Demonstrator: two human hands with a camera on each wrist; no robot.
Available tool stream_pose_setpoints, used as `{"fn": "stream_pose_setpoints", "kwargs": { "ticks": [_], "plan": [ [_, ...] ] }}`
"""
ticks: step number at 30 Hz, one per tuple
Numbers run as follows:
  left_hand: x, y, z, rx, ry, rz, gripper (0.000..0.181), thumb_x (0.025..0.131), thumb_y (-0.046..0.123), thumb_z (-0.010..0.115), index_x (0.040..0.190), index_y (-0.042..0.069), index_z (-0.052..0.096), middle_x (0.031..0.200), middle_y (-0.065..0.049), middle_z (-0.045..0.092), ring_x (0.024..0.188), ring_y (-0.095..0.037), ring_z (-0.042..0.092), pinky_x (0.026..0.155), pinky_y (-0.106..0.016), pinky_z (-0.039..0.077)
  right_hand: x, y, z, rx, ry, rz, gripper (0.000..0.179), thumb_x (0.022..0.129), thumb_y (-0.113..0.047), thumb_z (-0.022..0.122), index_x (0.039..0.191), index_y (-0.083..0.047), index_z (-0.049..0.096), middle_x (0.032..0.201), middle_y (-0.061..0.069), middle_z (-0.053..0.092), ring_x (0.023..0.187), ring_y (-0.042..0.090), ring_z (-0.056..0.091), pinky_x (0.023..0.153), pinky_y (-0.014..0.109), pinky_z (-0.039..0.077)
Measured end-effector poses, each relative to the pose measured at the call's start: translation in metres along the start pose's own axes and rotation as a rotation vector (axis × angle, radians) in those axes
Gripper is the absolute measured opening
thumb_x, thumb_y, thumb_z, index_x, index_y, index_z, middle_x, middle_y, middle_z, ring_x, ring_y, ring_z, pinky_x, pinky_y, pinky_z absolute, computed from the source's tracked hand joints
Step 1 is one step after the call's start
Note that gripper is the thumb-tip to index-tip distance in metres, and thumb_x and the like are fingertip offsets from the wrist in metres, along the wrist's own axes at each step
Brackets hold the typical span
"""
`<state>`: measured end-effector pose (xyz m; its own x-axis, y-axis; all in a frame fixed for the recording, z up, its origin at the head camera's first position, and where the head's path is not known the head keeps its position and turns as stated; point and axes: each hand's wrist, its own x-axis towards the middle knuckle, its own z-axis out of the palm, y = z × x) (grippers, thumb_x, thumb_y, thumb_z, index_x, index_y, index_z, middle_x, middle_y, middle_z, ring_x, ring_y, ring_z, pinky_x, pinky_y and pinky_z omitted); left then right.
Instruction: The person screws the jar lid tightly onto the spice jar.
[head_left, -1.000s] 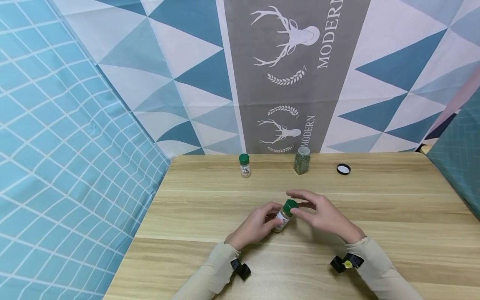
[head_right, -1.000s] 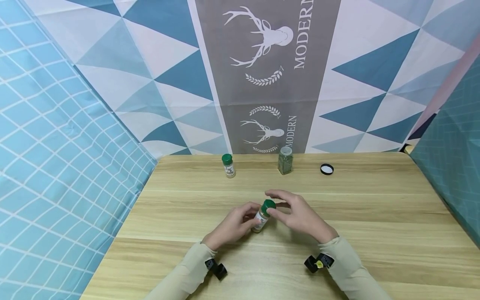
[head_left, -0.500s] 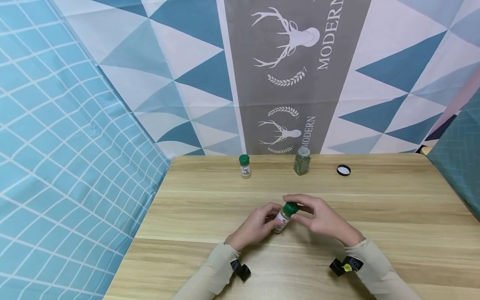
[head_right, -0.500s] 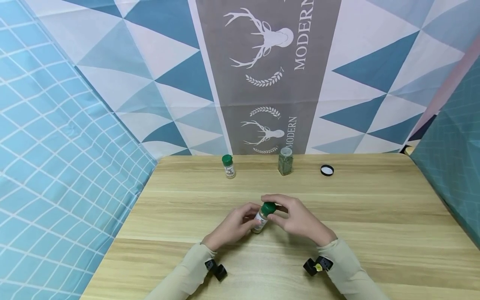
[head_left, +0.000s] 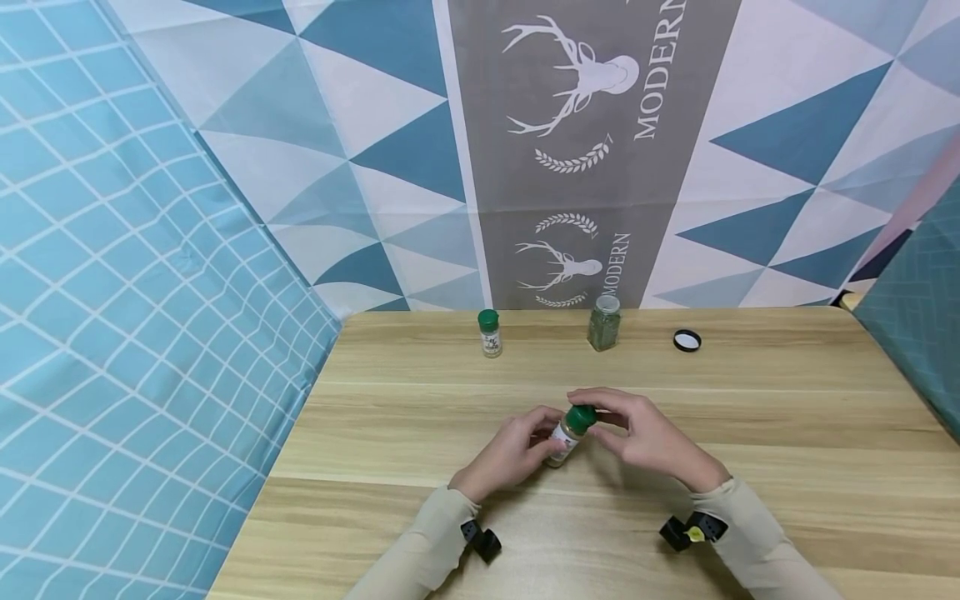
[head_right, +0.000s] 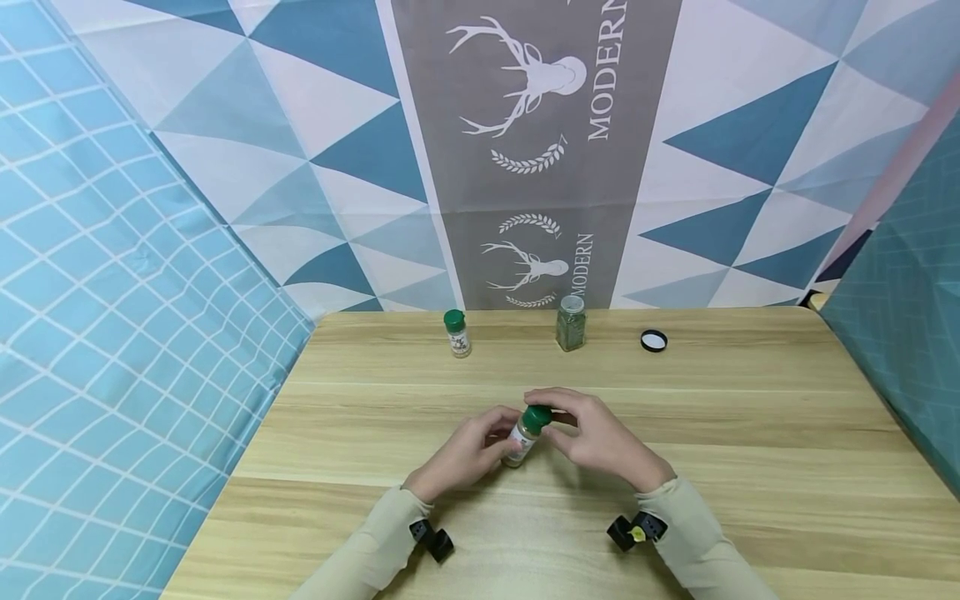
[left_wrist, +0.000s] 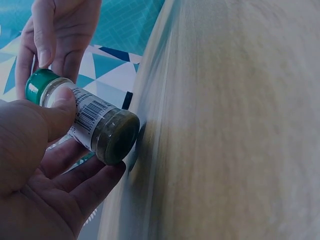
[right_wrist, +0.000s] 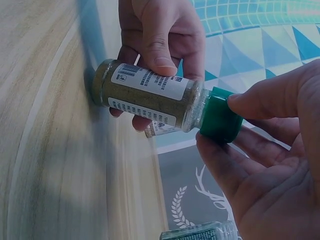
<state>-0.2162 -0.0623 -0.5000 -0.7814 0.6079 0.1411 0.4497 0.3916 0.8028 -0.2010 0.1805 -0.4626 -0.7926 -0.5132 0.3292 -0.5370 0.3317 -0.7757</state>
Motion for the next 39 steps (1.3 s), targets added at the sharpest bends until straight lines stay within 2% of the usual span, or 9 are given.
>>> {"fn": "stream_pose_setpoints", "kwargs": {
  "ticks": [7, 22, 39],
  "plan": [
    [-0.0009, -0.0015, 0.0007, 0.001, -0.002, -0.002, 0.034, 0.101, 0.021, 0.067, 0.134, 0.014, 0.060, 0.127, -0.003, 0.073, 0.116, -0.009, 0.067, 0.099, -0.022, 0.055, -0.0004, -0.0006, -0.0011, 0.007, -0.004, 0.017, 0.042, 0.096, 0.000, 0.069, 0.137, -0.007, 0.064, 0.139, 0.018, 0.064, 0.119, 0.034, 0.068, 0.099, 0.041, 0.058],
    [-0.0001, -0.0020, 0.0004, 0.008, 0.000, 0.008, 0.034, 0.101, 0.022, 0.066, 0.134, 0.015, 0.060, 0.128, -0.002, 0.073, 0.116, -0.008, 0.067, 0.099, -0.022, 0.055, 0.0000, -0.0018, -0.0025, 0.006, 0.000, 0.026, 0.039, 0.097, -0.002, 0.069, 0.135, -0.006, 0.065, 0.136, 0.018, 0.066, 0.116, 0.033, 0.069, 0.097, 0.040, 0.059],
    [-0.0018, 0.0023, -0.0004, -0.015, -0.005, -0.018, 0.035, 0.100, 0.022, 0.067, 0.134, 0.015, 0.060, 0.126, -0.003, 0.073, 0.115, -0.008, 0.068, 0.098, -0.021, 0.055, 0.0002, -0.0020, -0.0027, 0.023, 0.009, 0.049, 0.034, 0.098, -0.005, 0.069, 0.132, -0.004, 0.066, 0.132, 0.019, 0.068, 0.112, 0.031, 0.070, 0.093, 0.037, 0.061]
  ]
}}
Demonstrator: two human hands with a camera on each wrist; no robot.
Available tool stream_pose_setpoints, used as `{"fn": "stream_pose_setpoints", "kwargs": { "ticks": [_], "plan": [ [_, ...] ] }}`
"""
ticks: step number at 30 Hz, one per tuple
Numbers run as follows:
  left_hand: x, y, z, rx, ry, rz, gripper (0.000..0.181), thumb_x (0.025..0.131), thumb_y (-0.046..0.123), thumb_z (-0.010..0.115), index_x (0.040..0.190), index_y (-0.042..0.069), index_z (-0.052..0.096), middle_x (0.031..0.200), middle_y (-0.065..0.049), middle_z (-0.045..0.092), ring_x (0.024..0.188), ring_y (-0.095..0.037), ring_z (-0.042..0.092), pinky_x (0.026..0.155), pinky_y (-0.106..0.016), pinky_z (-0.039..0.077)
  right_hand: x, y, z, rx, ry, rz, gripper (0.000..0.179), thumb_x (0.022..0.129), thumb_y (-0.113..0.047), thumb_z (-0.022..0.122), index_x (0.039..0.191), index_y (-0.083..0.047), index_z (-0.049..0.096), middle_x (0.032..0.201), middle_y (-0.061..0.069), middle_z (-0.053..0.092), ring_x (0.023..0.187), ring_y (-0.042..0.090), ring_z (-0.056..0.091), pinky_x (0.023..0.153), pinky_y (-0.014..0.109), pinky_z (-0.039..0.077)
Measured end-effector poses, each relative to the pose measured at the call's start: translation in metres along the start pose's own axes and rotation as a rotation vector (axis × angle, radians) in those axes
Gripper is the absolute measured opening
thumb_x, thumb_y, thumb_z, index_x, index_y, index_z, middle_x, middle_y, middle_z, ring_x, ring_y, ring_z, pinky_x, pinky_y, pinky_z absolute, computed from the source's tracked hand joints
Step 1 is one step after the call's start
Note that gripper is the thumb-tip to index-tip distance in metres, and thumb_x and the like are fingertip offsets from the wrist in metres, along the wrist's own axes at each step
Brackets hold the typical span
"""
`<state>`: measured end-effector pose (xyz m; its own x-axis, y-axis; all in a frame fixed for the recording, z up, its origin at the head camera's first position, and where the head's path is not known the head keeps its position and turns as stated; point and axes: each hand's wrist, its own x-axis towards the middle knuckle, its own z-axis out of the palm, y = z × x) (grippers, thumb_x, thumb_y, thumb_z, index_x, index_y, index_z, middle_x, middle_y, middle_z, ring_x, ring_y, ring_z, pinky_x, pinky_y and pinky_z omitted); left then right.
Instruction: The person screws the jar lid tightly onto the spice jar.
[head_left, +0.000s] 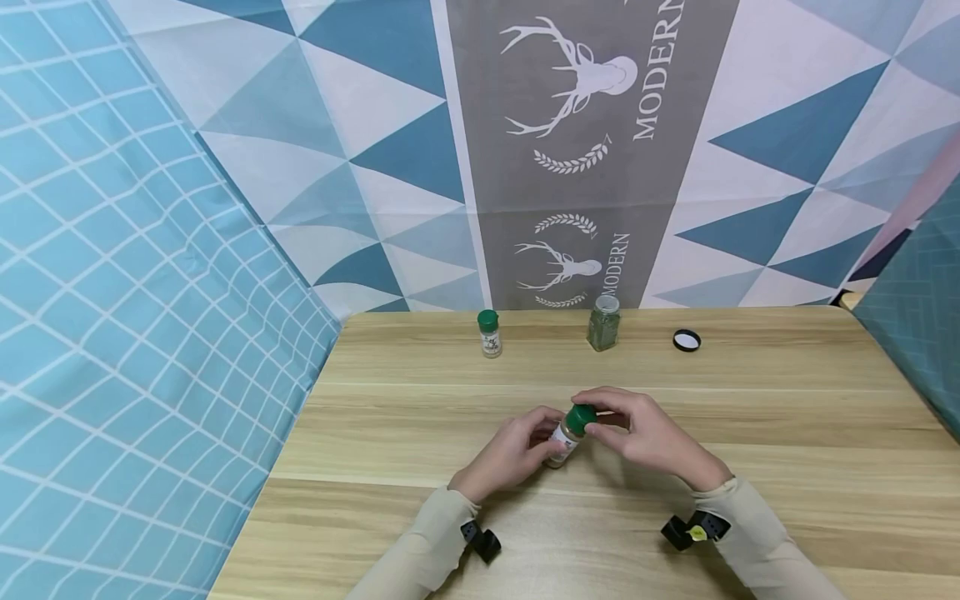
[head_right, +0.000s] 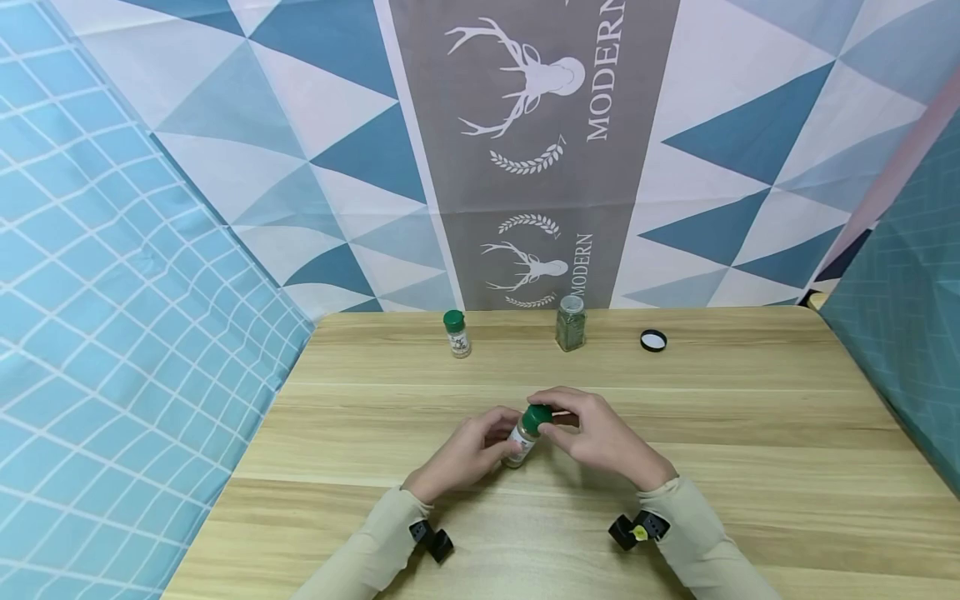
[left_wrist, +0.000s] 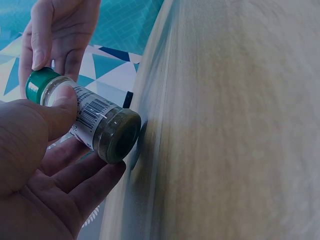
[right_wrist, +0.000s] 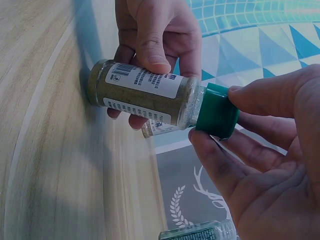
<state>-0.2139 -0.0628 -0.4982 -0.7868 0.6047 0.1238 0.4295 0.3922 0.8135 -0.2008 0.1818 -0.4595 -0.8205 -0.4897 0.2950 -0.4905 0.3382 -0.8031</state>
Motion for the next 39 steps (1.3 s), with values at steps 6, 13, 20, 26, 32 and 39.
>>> {"fn": "stream_pose_setpoints", "kwargs": {
  "ticks": [6, 13, 20, 26, 32, 39],
  "plan": [
    [0.0003, -0.0008, 0.0003, -0.016, -0.002, 0.006, 0.034, 0.100, 0.020, 0.068, 0.133, 0.015, 0.060, 0.126, -0.004, 0.073, 0.114, -0.009, 0.068, 0.097, -0.020, 0.055, 0.0001, 0.0000, 0.0000, 0.006, -0.001, 0.012, 0.033, 0.098, -0.007, 0.070, 0.131, -0.005, 0.067, 0.130, 0.020, 0.068, 0.111, 0.030, 0.071, 0.093, 0.037, 0.061],
    [0.0009, -0.0016, 0.0005, -0.013, -0.003, 0.015, 0.034, 0.100, 0.020, 0.067, 0.133, 0.014, 0.060, 0.126, -0.004, 0.073, 0.114, -0.008, 0.068, 0.096, -0.020, 0.055, 0.0008, 0.0005, 0.0006, -0.021, 0.011, 0.018, 0.032, 0.098, -0.011, 0.071, 0.130, -0.006, 0.068, 0.128, 0.019, 0.069, 0.108, 0.027, 0.071, 0.089, 0.031, 0.062],
    [0.0011, -0.0023, 0.0002, -0.003, -0.002, 0.013, 0.035, 0.101, 0.022, 0.067, 0.135, 0.014, 0.060, 0.127, -0.004, 0.072, 0.115, -0.008, 0.068, 0.097, -0.020, 0.055, 0.0020, 0.0004, 0.0015, -0.035, 0.021, 0.026, 0.032, 0.098, -0.013, 0.071, 0.129, -0.007, 0.068, 0.126, 0.016, 0.070, 0.105, 0.024, 0.070, 0.086, 0.028, 0.062],
    [0.0007, -0.0018, -0.0002, 0.006, -0.002, 0.028, 0.035, 0.101, 0.022, 0.066, 0.134, 0.013, 0.060, 0.127, -0.004, 0.072, 0.116, -0.008, 0.068, 0.097, -0.021, 0.055, 0.0019, 0.0010, 0.0016, -0.050, 0.032, 0.041, 0.031, 0.098, -0.018, 0.072, 0.128, -0.009, 0.069, 0.125, 0.012, 0.071, 0.105, 0.022, 0.070, 0.084, 0.028, 0.062],
    [0.0009, -0.0017, -0.0001, 0.006, -0.002, 0.031, 0.035, 0.101, 0.023, 0.066, 0.135, 0.013, 0.060, 0.129, -0.003, 0.072, 0.116, -0.007, 0.067, 0.098, -0.020, 0.055, 0.0017, 0.0024, 0.0015, -0.077, 0.043, 0.063, 0.032, 0.098, -0.022, 0.073, 0.127, -0.010, 0.069, 0.119, 0.004, 0.073, 0.103, 0.016, 0.069, 0.082, 0.027, 0.062],
    [0.0010, -0.0012, 0.0001, 0.001, -0.006, 0.025, 0.035, 0.101, 0.023, 0.066, 0.135, 0.013, 0.059, 0.128, -0.003, 0.072, 0.117, -0.007, 0.067, 0.099, -0.021, 0.055, 0.0015, 0.0028, 0.0003, -0.052, 0.044, 0.088, 0.045, 0.100, -0.024, 0.071, 0.140, -0.006, 0.060, 0.136, 0.018, 0.064, 0.117, 0.032, 0.067, 0.094, 0.037, 0.061]
  ]
}}
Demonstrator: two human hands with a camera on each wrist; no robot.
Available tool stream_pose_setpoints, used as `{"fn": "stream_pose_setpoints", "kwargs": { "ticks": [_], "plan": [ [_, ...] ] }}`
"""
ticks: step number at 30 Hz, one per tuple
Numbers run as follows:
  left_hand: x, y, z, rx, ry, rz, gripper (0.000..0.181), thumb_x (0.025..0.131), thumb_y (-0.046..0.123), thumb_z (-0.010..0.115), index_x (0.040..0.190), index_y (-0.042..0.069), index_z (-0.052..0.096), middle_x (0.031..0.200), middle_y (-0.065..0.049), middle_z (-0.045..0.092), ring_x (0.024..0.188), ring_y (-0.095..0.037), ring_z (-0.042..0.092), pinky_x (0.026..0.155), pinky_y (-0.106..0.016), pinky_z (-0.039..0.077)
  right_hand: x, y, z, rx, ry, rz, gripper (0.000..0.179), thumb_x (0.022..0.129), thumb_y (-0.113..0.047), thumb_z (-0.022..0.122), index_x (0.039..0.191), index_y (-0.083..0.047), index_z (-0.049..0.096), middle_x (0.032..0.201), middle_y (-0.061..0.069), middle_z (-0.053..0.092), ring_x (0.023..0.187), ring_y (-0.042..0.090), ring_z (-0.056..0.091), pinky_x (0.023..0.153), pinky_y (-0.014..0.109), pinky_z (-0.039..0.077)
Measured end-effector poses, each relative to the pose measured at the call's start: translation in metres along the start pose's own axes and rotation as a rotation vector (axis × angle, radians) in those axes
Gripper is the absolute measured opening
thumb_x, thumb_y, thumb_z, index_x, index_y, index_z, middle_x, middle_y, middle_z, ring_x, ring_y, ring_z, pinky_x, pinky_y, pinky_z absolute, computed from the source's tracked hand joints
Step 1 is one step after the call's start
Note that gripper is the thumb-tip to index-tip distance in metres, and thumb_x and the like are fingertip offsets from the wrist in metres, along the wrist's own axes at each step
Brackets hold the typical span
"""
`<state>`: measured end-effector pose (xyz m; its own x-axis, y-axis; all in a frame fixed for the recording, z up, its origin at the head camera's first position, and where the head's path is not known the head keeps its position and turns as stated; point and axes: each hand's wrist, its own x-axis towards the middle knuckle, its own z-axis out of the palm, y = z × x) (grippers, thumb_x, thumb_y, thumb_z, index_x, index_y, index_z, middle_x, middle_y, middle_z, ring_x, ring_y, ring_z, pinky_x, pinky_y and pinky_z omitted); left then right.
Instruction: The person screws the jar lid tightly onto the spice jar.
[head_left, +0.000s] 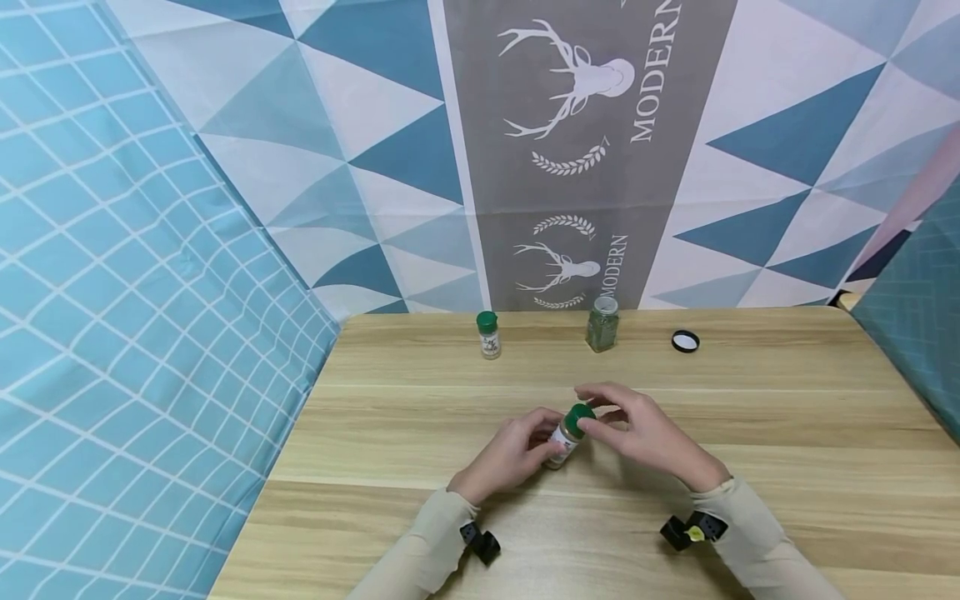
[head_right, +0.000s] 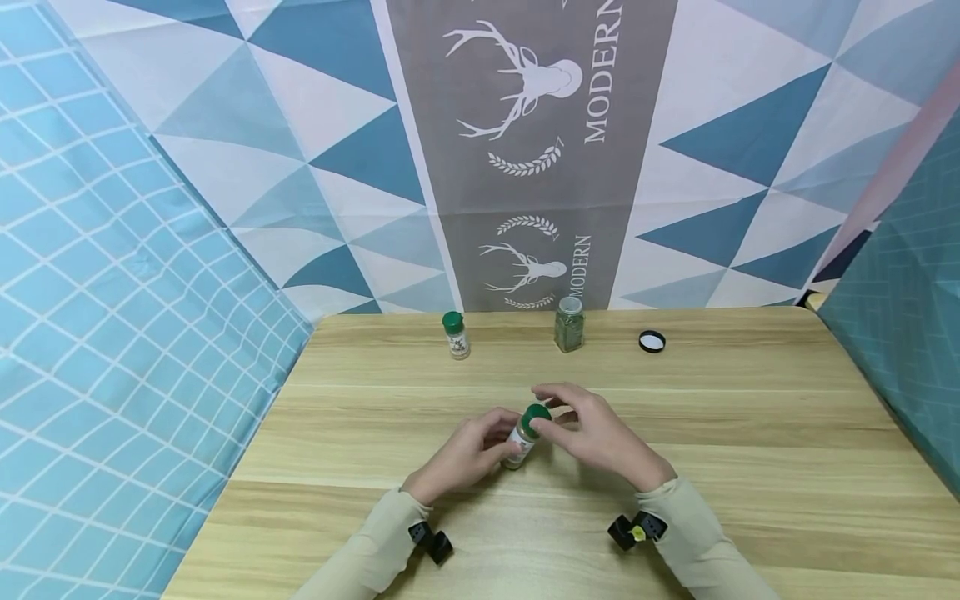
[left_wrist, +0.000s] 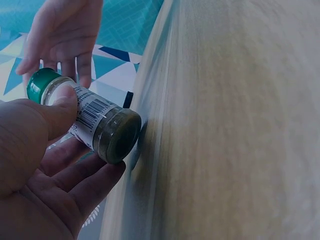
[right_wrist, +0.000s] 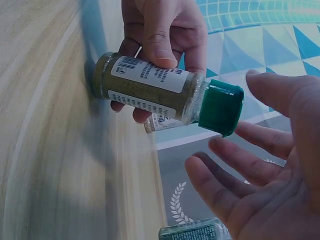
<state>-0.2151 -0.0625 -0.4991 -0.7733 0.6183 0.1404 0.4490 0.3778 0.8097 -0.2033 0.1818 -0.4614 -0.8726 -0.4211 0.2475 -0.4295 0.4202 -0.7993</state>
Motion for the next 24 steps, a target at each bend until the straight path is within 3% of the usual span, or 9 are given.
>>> {"fn": "stream_pose_setpoints", "kwargs": {
  "ticks": [3, 6, 12, 18, 24],
  "plan": [
    [-0.0008, -0.0002, 0.0003, 0.000, 0.001, -0.006, 0.036, 0.101, 0.023, 0.066, 0.135, 0.013, 0.060, 0.129, -0.003, 0.072, 0.117, -0.008, 0.067, 0.100, -0.022, 0.055, -0.0007, 0.0003, -0.0015, 0.021, 0.006, -0.008, 0.053, 0.100, -0.024, 0.070, 0.147, -0.006, 0.052, 0.145, 0.019, 0.058, 0.128, 0.040, 0.060, 0.101, 0.043, 0.057],
    [-0.0012, -0.0003, 0.0005, 0.001, 0.003, -0.002, 0.036, 0.101, 0.022, 0.066, 0.135, 0.013, 0.060, 0.129, -0.003, 0.072, 0.118, -0.008, 0.067, 0.100, -0.022, 0.054, -0.0015, 0.0007, -0.0034, 0.009, 0.016, -0.033, 0.057, 0.101, -0.023, 0.069, 0.152, -0.009, 0.047, 0.150, 0.017, 0.054, 0.137, 0.039, 0.053, 0.106, 0.045, 0.053],
    [-0.0014, -0.0003, 0.0004, 0.002, 0.004, 0.004, 0.036, 0.101, 0.022, 0.066, 0.135, 0.013, 0.059, 0.129, -0.003, 0.071, 0.117, -0.008, 0.067, 0.100, -0.021, 0.054, -0.0030, -0.0003, -0.0039, 0.021, -0.041, -0.112, 0.063, 0.099, 0.000, 0.064, 0.157, -0.007, 0.039, 0.159, 0.016, 0.044, 0.144, 0.036, 0.045, 0.111, 0.050, 0.047],
    [-0.0015, -0.0010, 0.0004, 0.003, 0.005, 0.004, 0.036, 0.102, 0.022, 0.066, 0.136, 0.013, 0.059, 0.129, -0.003, 0.071, 0.116, -0.008, 0.067, 0.099, -0.021, 0.055, -0.0035, -0.0031, 0.0006, 0.034, -0.098, -0.138, 0.063, 0.093, 0.012, 0.063, 0.151, -0.006, 0.048, 0.157, 0.014, 0.049, 0.141, 0.034, 0.050, 0.111, 0.048, 0.047],
    [-0.0008, -0.0016, 0.0001, 0.018, 0.003, 0.004, 0.036, 0.102, 0.022, 0.066, 0.136, 0.013, 0.059, 0.129, -0.004, 0.071, 0.117, -0.008, 0.067, 0.099, -0.021, 0.055, -0.0023, -0.0029, 0.0014, 0.002, -0.076, -0.122, 0.051, 0.094, 0.007, 0.066, 0.141, -0.012, 0.061, 0.145, 0.010, 0.061, 0.130, 0.028, 0.061, 0.104, 0.038, 0.055]
  ]
}}
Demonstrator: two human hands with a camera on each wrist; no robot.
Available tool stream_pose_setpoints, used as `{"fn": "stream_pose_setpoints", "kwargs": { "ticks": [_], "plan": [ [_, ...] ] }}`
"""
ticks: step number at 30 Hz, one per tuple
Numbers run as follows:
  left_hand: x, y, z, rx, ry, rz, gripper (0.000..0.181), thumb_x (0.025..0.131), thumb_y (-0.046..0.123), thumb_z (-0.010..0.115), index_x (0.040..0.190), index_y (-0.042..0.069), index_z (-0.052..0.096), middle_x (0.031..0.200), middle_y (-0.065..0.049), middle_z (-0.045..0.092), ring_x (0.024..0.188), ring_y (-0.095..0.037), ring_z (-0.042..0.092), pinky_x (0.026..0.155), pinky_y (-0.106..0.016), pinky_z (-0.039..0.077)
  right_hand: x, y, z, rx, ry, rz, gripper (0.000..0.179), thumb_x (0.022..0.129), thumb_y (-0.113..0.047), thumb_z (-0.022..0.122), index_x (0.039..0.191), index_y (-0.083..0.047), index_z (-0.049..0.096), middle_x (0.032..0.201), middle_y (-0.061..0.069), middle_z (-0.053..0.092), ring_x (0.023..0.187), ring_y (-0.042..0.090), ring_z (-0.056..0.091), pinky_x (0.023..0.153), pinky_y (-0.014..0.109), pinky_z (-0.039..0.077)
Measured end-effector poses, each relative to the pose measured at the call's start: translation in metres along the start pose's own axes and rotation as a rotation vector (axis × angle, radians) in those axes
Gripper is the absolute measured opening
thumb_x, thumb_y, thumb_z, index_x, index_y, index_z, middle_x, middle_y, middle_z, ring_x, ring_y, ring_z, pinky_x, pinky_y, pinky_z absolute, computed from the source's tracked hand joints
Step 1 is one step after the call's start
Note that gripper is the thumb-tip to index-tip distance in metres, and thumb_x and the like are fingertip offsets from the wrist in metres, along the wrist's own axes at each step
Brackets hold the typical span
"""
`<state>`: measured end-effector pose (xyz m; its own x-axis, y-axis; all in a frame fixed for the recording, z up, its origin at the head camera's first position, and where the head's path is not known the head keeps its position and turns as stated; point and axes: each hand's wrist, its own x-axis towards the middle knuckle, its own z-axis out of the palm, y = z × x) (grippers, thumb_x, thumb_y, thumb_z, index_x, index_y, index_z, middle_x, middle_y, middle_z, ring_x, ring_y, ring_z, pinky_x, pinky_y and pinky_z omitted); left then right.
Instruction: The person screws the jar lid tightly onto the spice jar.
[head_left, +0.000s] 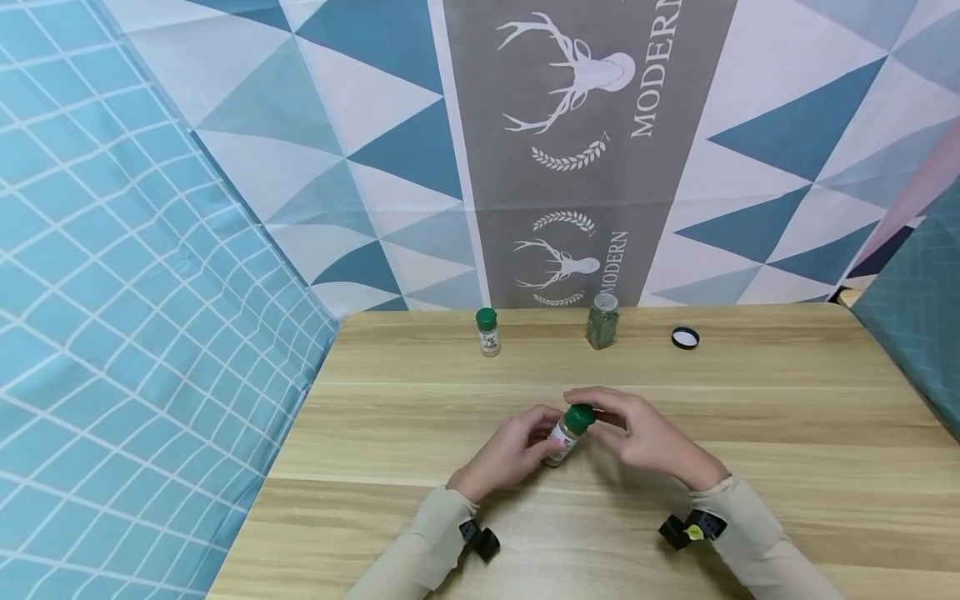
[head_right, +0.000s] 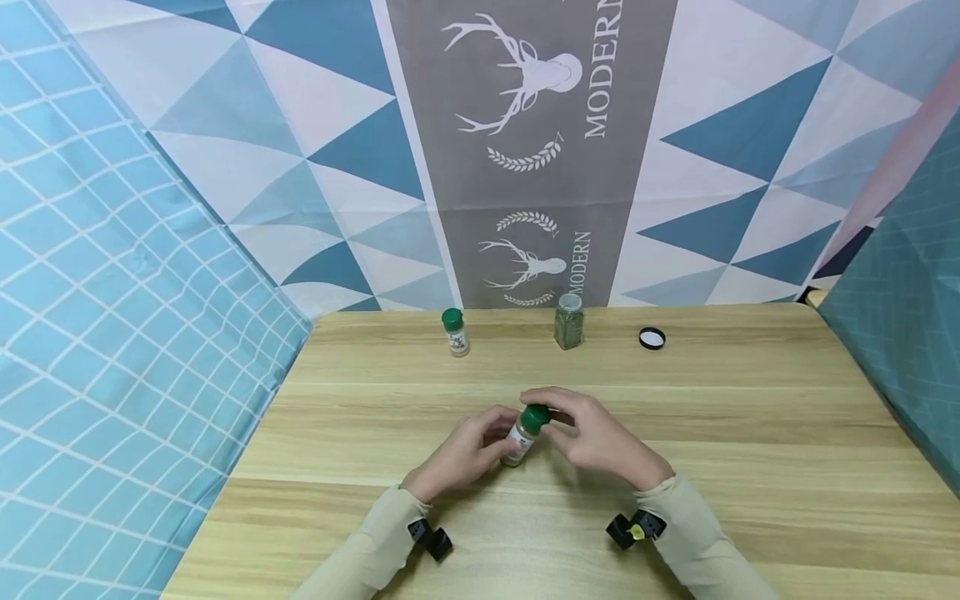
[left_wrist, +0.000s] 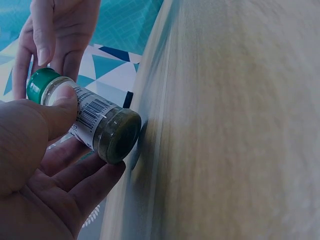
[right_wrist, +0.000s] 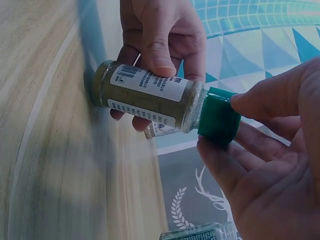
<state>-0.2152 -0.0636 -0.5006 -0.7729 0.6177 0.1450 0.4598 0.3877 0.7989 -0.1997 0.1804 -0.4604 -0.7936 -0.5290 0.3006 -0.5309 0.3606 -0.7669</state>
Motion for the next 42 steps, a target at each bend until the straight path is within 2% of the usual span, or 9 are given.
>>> {"fn": "stream_pose_setpoints", "kwargs": {
  "ticks": [6, 12, 16, 23, 28, 35, 39, 42],
  "plan": [
    [0.000, 0.001, 0.000, -0.006, -0.002, -0.001, 0.036, 0.101, 0.021, 0.066, 0.136, 0.013, 0.059, 0.130, -0.004, 0.071, 0.118, -0.009, 0.067, 0.100, -0.021, 0.054, 0.000, 0.000, -0.001, 0.009, 0.018, 0.036, 0.040, 0.097, -0.002, 0.069, 0.136, -0.013, 0.066, 0.139, 0.010, 0.066, 0.120, 0.023, 0.067, 0.098, 0.032, 0.059],
    [0.001, 0.000, 0.000, -0.004, -0.002, 0.008, 0.036, 0.102, 0.022, 0.066, 0.136, 0.012, 0.058, 0.130, -0.005, 0.072, 0.118, -0.010, 0.067, 0.101, -0.022, 0.054, 0.000, 0.003, 0.000, 0.020, 0.043, 0.018, 0.035, 0.097, -0.005, 0.070, 0.133, -0.008, 0.067, 0.132, 0.016, 0.068, 0.113, 0.028, 0.070, 0.094, 0.035, 0.061],
    [0.001, 0.000, 0.000, -0.005, -0.008, -0.003, 0.037, 0.102, 0.023, 0.066, 0.136, 0.013, 0.059, 0.129, -0.004, 0.072, 0.117, -0.008, 0.067, 0.099, -0.021, 0.055, 0.000, 0.005, 0.002, 0.037, 0.060, 0.033, 0.032, 0.098, -0.009, 0.071, 0.130, -0.006, 0.068, 0.128, 0.019, 0.069, 0.109, 0.026, 0.071, 0.092, 0.032, 0.062],
    [0.002, 0.002, 0.000, -0.010, -0.016, -0.012, 0.036, 0.102, 0.024, 0.065, 0.136, 0.014, 0.058, 0.130, -0.003, 0.071, 0.118, -0.008, 0.067, 0.100, -0.021, 0.054, 0.001, 0.005, 0.001, -0.005, 0.112, 0.066, 0.032, 0.095, -0.015, 0.076, 0.126, -0.009, 0.070, 0.120, 0.007, 0.073, 0.102, 0.018, 0.071, 0.082, 0.027, 0.063],
    [0.000, 0.002, 0.000, -0.005, -0.015, -0.022, 0.036, 0.102, 0.025, 0.065, 0.136, 0.014, 0.059, 0.129, -0.002, 0.071, 0.116, -0.006, 0.067, 0.098, -0.020, 0.055, 0.001, 0.004, 0.002, -0.026, 0.099, 0.098, 0.035, 0.095, -0.023, 0.077, 0.127, -0.011, 0.070, 0.120, 0.002, 0.073, 0.103, 0.016, 0.070, 0.082, 0.027, 0.062],
    [0.000, 0.002, 0.001, -0.006, -0.010, 0.003, 0.036, 0.102, 0.025, 0.065, 0.136, 0.014, 0.060, 0.128, -0.002, 0.071, 0.114, -0.005, 0.067, 0.096, -0.020, 0.056, 0.000, 0.004, 0.001, -0.026, 0.096, 0.125, 0.035, 0.094, -0.027, 0.077, 0.125, -0.012, 0.070, 0.118, 0.000, 0.073, 0.103, 0.015, 0.070, 0.083, 0.027, 0.062],
    [-0.001, 0.002, 0.001, -0.008, -0.006, 0.002, 0.036, 0.102, 0.024, 0.065, 0.136, 0.014, 0.059, 0.129, -0.002, 0.071, 0.116, -0.007, 0.067, 0.098, -0.021, 0.055, 0.001, 0.005, -0.003, -0.021, 0.096, 0.134, 0.037, 0.096, -0.029, 0.075, 0.127, -0.010, 0.069, 0.121, 0.005, 0.073, 0.107, 0.021, 0.071, 0.085, 0.028, 0.063],
    [-0.001, 0.003, 0.001, -0.010, -0.006, -0.003, 0.035, 0.102, 0.023, 0.065, 0.136, 0.013, 0.059, 0.129, -0.003, 0.071, 0.117, -0.008, 0.067, 0.099, -0.022, 0.055, 0.001, 0.006, -0.008, -0.031, 0.117, 0.106, 0.041, 0.098, -0.026, 0.074, 0.133, -0.007, 0.065, 0.128, 0.012, 0.071, 0.115, 0.030, 0.069, 0.090, 0.034, 0.062]
  ]
}}
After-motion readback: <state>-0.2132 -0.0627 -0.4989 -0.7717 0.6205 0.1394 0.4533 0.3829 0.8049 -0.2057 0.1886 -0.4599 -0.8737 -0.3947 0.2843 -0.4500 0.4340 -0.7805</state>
